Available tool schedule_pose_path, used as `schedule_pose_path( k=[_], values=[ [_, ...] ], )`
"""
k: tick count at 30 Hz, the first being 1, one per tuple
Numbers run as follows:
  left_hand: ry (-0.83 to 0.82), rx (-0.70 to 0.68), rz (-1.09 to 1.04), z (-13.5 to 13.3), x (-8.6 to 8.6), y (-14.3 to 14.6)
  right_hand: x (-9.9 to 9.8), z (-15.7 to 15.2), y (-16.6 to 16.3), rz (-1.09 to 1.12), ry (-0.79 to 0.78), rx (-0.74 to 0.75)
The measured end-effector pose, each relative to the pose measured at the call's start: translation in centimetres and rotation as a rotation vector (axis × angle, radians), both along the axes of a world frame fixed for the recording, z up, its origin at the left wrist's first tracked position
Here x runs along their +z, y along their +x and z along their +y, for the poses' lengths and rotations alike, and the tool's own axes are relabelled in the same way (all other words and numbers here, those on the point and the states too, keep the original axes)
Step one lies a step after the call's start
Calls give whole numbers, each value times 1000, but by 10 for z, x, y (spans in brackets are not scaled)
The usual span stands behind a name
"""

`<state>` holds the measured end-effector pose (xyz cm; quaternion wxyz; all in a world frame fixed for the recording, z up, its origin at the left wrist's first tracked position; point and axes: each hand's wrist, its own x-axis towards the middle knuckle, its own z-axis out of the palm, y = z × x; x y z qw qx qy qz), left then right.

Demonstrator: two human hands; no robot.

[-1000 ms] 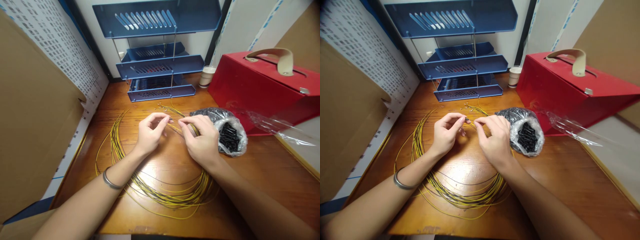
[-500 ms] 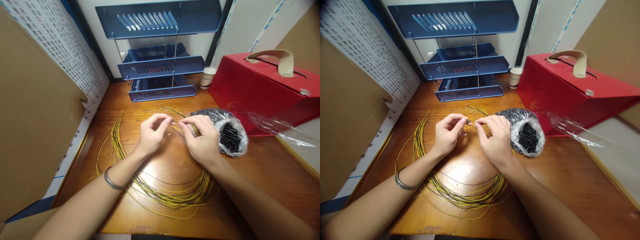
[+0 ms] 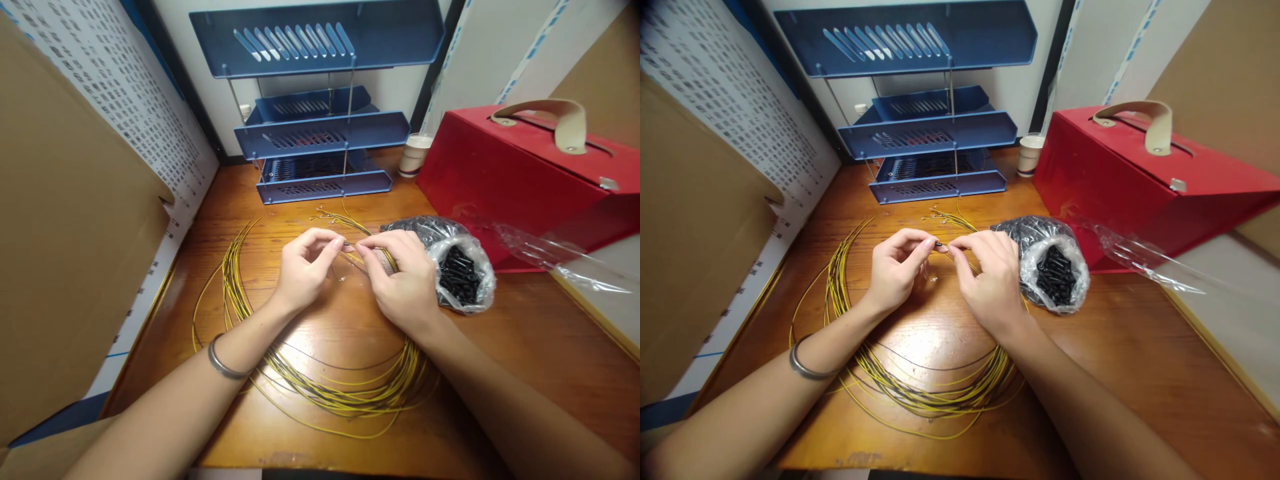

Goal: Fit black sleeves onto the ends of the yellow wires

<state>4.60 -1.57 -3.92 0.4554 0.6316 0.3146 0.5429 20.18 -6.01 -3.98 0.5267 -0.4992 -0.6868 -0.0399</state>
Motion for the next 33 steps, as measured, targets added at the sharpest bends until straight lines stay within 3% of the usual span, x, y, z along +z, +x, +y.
schedule_pose_path(
  k=[18, 26, 33],
  values=[
    [-105, -102, -26, -1, 4, 2, -4, 1, -1, -29, -21, 40],
    [-139, -87, -89, 1, 5, 1, -5, 1, 0, -33, -41, -44],
    [-172, -116, -66, 0, 7, 1, -3, 1, -2, -42, 7, 55]
  ],
)
